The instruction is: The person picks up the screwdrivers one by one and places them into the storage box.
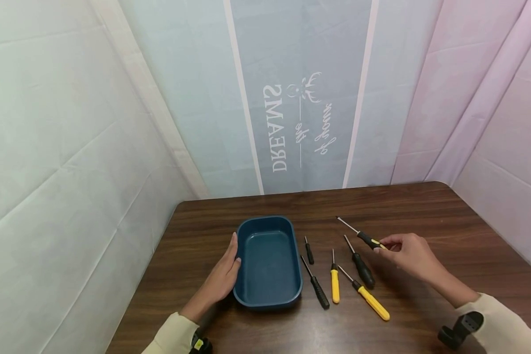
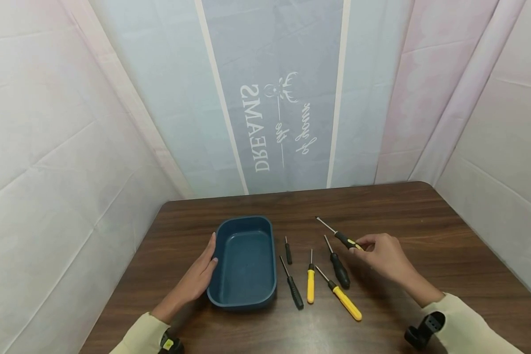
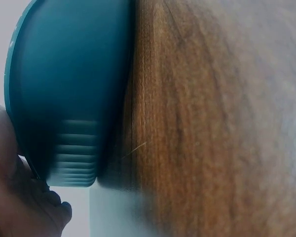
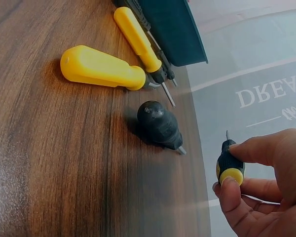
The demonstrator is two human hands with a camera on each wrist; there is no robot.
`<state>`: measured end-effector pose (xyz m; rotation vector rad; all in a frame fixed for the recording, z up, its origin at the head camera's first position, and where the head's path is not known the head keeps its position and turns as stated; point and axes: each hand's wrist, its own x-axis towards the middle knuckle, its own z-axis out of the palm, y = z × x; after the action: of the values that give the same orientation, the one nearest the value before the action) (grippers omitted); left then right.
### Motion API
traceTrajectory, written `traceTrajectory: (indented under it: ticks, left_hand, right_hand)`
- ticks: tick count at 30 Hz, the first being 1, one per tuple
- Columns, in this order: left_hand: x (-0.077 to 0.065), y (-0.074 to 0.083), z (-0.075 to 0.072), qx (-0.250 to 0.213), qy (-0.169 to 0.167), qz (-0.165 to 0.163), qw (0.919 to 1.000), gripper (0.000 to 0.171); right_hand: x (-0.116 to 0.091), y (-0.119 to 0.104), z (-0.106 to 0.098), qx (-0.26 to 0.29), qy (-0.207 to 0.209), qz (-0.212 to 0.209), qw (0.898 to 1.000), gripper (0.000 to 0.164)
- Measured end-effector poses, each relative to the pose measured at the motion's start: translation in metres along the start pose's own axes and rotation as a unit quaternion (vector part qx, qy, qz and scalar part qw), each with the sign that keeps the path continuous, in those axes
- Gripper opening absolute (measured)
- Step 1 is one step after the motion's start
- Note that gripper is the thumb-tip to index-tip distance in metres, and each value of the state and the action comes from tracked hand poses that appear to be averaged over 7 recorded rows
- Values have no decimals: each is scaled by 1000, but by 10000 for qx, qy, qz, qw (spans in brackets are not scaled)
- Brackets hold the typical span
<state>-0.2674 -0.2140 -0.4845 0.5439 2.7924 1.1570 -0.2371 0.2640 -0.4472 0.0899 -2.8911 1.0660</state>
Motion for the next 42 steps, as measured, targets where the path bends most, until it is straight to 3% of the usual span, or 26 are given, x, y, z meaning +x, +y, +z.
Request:
traceTrajectory:
  ticks: [30,42]
  left_hand:
    - [0,3,0,26,1,-58,10000,62]
    - [8,8,-9,25,-111,-199,9997,62]
  right_hand:
    - [0,-9,1,155,-23,110,9998,33]
    - [7,-24,-8,306,-174,142,9993,33]
